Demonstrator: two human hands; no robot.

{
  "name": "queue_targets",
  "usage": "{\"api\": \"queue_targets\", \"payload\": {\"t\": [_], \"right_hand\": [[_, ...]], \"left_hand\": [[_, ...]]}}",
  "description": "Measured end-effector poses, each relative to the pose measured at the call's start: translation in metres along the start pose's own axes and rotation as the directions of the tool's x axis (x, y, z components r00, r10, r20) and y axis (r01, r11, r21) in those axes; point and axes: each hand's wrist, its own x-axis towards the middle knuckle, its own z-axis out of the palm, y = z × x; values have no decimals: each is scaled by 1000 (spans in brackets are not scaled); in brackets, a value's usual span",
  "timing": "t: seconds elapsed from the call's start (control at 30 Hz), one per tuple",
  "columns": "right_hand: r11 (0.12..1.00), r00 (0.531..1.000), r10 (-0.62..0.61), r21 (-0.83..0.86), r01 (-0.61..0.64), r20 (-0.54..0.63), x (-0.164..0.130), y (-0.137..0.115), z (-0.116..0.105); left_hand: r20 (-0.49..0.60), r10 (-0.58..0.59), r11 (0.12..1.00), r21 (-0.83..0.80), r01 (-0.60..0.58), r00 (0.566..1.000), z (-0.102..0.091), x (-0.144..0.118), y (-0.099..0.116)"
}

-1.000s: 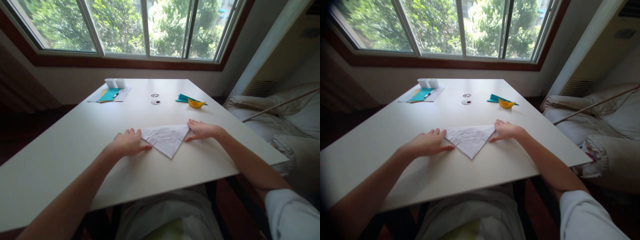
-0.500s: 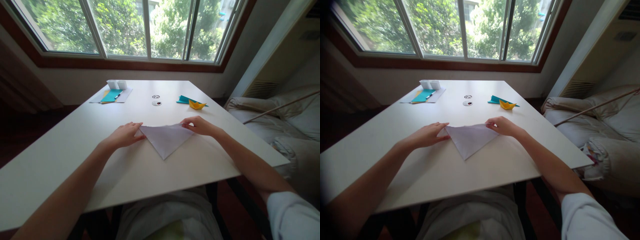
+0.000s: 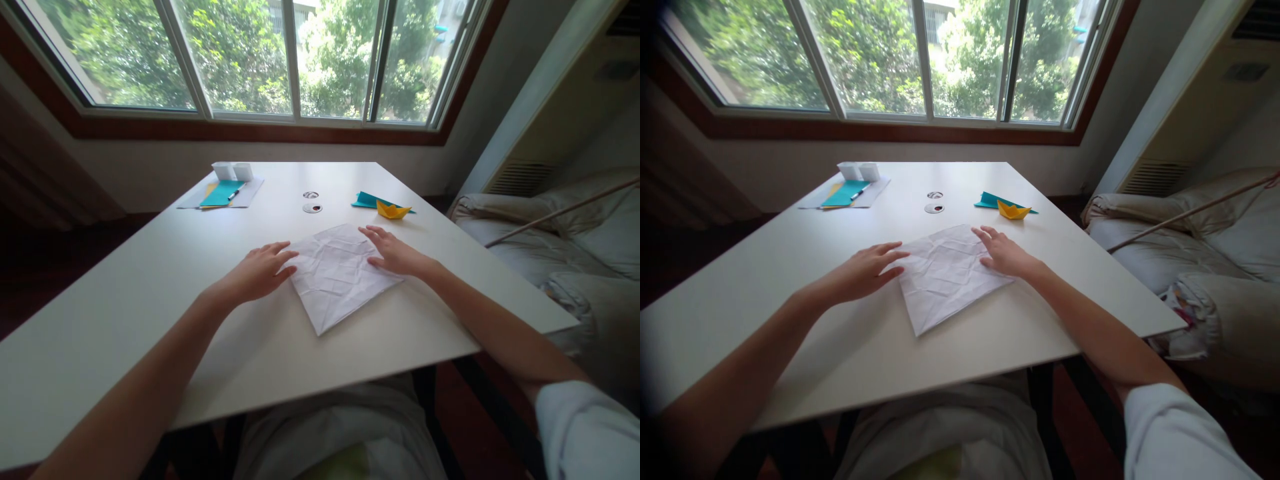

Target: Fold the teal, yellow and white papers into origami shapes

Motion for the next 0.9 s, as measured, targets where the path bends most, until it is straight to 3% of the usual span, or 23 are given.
{"api": "queue_targets", "payload": {"t": [0.07,0.17,0.37,0.5,0.63,0.8,0.9], "right_hand": [[996,992,-81,-34,85,95,0,2,2],[994,971,-87,-51,101,221,-1,2,-1],[988,982,-10,-147,39,190,-3,-10,-15],[989,976,-146,7,147,163,-4,-17,-20],[963,961,-234,170,209,147,-2,-15,-18],[999,997,16,34,-18,73,3,3,-5],[997,990,71,-10,-70,119,7,13,3]], "left_hand": [[0,81,994,-73,-81,997,-1,0,6],[38,181,971,-164,-173,983,-2,-1,17],[101,218,967,-158,-200,971,-1,-1,27],[104,138,987,-95,-128,985,5,2,15],[113,-11,999,-34,15,994,7,5,3],[131,-214,977,42,210,968,1,3,-1],[111,-262,965,38,259,959,0,1,-3]]}}
